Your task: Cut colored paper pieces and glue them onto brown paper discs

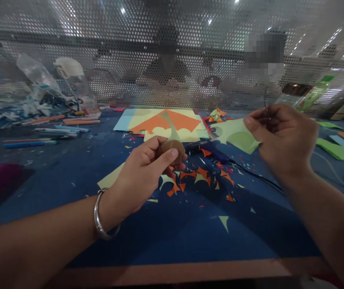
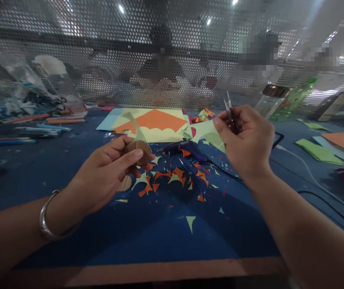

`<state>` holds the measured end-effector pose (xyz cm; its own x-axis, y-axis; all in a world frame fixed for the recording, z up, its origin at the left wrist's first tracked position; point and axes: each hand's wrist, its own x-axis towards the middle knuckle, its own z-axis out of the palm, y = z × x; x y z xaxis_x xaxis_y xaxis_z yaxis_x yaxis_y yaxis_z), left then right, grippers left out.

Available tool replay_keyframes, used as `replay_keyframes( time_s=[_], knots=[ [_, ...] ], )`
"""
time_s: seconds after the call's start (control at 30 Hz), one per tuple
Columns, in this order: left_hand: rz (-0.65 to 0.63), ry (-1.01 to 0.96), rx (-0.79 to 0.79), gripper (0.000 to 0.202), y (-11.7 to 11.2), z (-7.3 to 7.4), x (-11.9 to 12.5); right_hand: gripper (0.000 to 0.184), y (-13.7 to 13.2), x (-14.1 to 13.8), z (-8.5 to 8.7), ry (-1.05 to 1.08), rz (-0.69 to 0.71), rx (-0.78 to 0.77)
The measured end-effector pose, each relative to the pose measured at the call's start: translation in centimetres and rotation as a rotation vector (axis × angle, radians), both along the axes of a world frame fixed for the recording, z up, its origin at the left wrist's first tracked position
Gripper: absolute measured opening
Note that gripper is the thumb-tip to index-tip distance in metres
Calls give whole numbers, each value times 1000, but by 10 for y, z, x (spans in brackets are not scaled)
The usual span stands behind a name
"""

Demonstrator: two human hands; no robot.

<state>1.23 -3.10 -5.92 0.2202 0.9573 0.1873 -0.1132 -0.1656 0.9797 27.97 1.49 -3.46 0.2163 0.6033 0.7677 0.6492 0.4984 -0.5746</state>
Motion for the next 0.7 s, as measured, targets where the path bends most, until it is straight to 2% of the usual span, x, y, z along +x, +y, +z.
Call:
replay_keyframes(
  time_s=[0.13,0.33,0.43,0.6,0.7],
  knots=[
    [-20,46,-22,16,-3,2,0,9,6,0,-2,33,22,-121],
    [2,53,-68,14,-7,6,3,11,13,2,-7,30,-25,-61],
    [-17,75,-66,12,-7,7,5,12,19,3,-12,13,25,-95],
    [-81,77,-138,11,-6,4,5,20,25,0,-19,-122,254,-334],
    [-110,55,-181,13,-6,2,5,30,15,-8,-14,-242,292,-487]
  ],
)
